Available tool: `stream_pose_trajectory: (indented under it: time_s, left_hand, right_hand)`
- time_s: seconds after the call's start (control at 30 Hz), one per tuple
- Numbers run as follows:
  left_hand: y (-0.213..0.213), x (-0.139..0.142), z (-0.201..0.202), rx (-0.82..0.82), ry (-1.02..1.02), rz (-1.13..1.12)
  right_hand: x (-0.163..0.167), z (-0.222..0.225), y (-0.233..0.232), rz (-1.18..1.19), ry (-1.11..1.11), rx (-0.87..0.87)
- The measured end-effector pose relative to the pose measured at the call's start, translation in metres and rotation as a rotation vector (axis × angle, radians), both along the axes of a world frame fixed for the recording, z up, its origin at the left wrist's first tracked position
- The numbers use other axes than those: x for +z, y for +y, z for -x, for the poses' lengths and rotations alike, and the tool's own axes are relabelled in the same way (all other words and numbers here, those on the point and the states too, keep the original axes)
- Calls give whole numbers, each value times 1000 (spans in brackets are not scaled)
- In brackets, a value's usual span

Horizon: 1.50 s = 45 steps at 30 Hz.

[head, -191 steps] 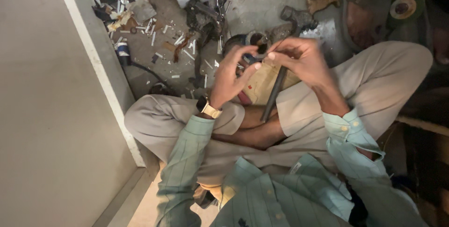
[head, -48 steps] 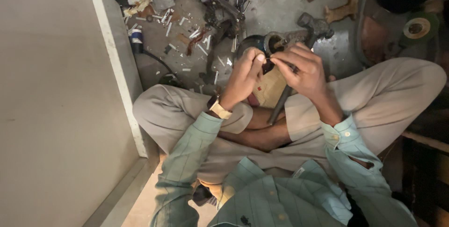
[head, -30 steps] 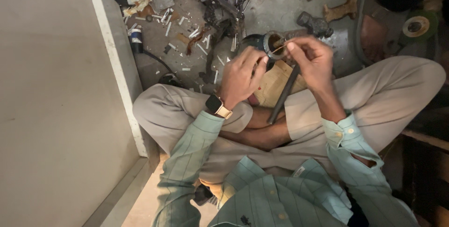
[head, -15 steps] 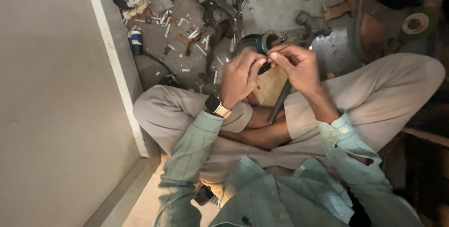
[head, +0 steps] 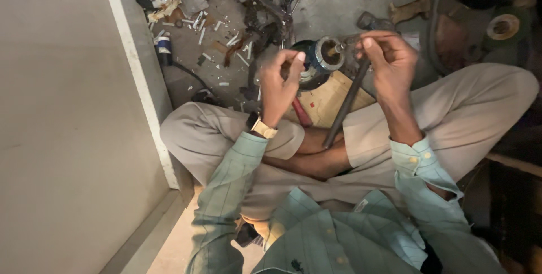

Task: The person sits on the floor of a cluttered electromechanical workshop and works on a small electric motor, pulling the armature from its housing and fitting components onto the shaft by hand. They repeatedly turn the armature, press parts into place, and set pieces among the scrap parts on the floor.

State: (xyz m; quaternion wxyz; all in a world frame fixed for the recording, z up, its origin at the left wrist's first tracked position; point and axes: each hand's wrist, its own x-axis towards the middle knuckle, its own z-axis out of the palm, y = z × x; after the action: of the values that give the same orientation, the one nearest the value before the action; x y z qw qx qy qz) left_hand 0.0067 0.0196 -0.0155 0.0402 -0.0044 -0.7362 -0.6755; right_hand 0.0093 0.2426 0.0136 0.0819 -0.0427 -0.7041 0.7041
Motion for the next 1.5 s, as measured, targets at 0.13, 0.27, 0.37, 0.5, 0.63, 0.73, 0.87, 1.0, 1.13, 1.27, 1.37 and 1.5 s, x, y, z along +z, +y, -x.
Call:
stream_pose_trajectory:
  time_s: [0.13, 0.27, 0.37, 0.5, 0.63, 0.73, 0.87, 1.0, 1.13, 1.27, 1.37, 1.5]
  left_hand:
    - [9, -18, 5, -4, -64, 15]
    - [15, -39, 4, -65, -152, 46]
    - [20, -56, 4, -129, -215, -97]
    - [21, -77, 13, -193, -272, -329]
    - [20, -84, 13, -187, -301, -387]
    - [25, -86, 11, -169, -360, -388]
    - [35, -93, 10, -143, -220, -299]
    - [35, -96, 12, -165, -142, -238]
    - [30, -86, 10, -219, -374, -514]
    - [23, -73, 3, -225, -401, -527]
    - [11, -67, 3, -177, -461, -555]
    - [-11, -66, 2, -140, -478, -546]
  right_hand:
    - [5, -2, -4, -84, -16, 6]
    - [13, -6, -10, -188, 39, 50]
    - [21, -15, -12, -466, 134, 36]
    - [27, -27, -16, -599, 166, 22]
    - [24, -34, -22, -616, 174, -16]
    - [19, -35, -28, -543, 111, -67]
    - [17, -35, -27, -630, 134, -83]
    - [18, -34, -25, -673, 174, -78]
    - [18, -33, -25, -644, 164, -51]
    - [16, -35, -27, -650, 209, -31]
    - [13, -40, -32, -635, 235, -51]
    - [5, -46, -41, -595, 240, -69]
